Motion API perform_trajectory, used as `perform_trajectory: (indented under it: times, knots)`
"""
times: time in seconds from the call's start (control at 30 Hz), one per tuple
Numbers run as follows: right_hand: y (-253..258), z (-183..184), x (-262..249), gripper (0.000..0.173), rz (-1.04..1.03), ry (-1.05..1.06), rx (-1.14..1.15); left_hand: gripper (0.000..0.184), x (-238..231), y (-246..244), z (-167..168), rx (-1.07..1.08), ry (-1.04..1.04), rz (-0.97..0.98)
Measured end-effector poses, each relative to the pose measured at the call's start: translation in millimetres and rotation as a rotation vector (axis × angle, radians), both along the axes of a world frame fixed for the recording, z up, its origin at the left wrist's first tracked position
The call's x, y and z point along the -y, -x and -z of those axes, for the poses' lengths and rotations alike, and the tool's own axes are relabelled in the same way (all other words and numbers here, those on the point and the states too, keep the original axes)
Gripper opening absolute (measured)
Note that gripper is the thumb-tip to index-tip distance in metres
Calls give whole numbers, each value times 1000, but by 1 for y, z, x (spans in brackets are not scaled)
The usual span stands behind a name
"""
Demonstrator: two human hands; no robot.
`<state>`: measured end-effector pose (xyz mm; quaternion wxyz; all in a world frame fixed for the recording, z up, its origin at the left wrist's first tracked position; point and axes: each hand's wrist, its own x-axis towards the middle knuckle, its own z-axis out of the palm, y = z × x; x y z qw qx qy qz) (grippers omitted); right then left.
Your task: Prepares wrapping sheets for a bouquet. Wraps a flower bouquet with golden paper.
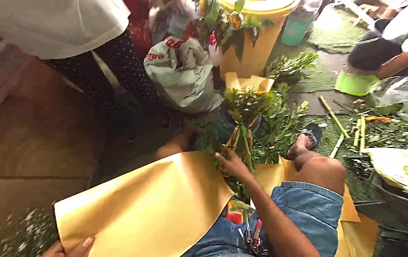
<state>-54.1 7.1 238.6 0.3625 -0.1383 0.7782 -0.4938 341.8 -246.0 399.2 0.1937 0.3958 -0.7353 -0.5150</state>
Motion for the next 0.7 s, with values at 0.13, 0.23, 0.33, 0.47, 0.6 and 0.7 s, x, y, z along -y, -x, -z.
perform_trajectory:
  times: [0.13, 0.23, 0.33, 0.47, 0.6, 0.7]
  knots:
    - [7, 22, 28, 80, -45, 19, 200, 23, 17, -21, 6, -9, -31, -92]
    - [6, 21, 49, 78, -143, -31, 243, 23, 22, -28, 10, 6, -37, -154]
    - [2, 24, 66, 73, -165, -61, 287, 22, 27, -35, 16, 16, -40, -182]
    - [-20, 42, 79, 78, -141, -53, 424, 22, 32, -39, 22, 5, -66, -229]
    - [-38, 72, 83, 83, -63, 79, 773, 22, 36, -45, 29, -41, -84, -246]
    - [-39, 61, 62, 53, 16, 400, 878, 26, 39, -48, 30, -90, -104, -253]
